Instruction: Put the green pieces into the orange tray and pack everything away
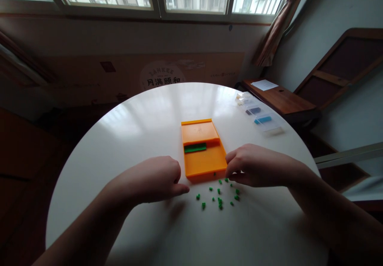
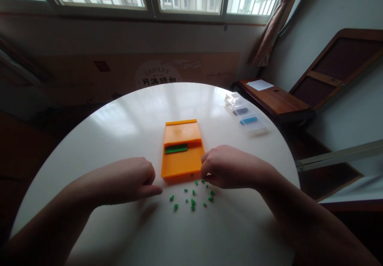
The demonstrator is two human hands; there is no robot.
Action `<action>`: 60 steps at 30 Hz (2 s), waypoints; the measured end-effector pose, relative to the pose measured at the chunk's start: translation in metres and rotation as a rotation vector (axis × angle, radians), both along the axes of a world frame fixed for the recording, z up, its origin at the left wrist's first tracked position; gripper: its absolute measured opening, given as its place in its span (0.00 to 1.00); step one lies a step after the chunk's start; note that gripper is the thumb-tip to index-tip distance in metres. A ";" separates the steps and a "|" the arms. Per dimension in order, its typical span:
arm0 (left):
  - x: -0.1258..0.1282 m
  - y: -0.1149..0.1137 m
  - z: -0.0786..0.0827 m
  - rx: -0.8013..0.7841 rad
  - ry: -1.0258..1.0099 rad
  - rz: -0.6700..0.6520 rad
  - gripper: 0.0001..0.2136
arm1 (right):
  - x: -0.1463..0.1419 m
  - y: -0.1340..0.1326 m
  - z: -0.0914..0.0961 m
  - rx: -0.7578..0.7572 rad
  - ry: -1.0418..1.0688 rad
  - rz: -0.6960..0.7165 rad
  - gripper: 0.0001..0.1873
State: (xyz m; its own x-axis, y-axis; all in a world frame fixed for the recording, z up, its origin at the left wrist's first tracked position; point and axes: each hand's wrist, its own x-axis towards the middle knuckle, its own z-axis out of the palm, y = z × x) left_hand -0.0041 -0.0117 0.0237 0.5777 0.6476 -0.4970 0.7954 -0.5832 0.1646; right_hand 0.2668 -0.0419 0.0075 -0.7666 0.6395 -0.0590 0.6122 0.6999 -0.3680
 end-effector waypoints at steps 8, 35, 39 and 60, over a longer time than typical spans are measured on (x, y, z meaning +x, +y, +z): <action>0.006 -0.003 -0.002 0.030 0.001 -0.023 0.24 | -0.005 -0.003 0.001 0.045 0.029 0.004 0.12; 0.000 -0.003 0.001 0.090 0.071 0.045 0.13 | -0.001 0.003 -0.001 0.131 0.217 -0.032 0.11; -0.003 -0.002 0.004 0.097 0.019 0.047 0.12 | -0.002 0.005 -0.003 0.168 0.278 -0.079 0.12; 0.004 -0.007 0.002 0.135 -0.029 -0.007 0.07 | -0.028 0.023 -0.035 0.239 0.057 -0.487 0.20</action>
State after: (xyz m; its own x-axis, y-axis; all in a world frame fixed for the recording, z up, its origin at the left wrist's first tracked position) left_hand -0.0006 -0.0189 0.0256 0.5957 0.7030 -0.3885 0.7871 -0.6074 0.1076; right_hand 0.2392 -0.0188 -0.0272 -0.3760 0.9118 0.1649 0.8701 0.4087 -0.2754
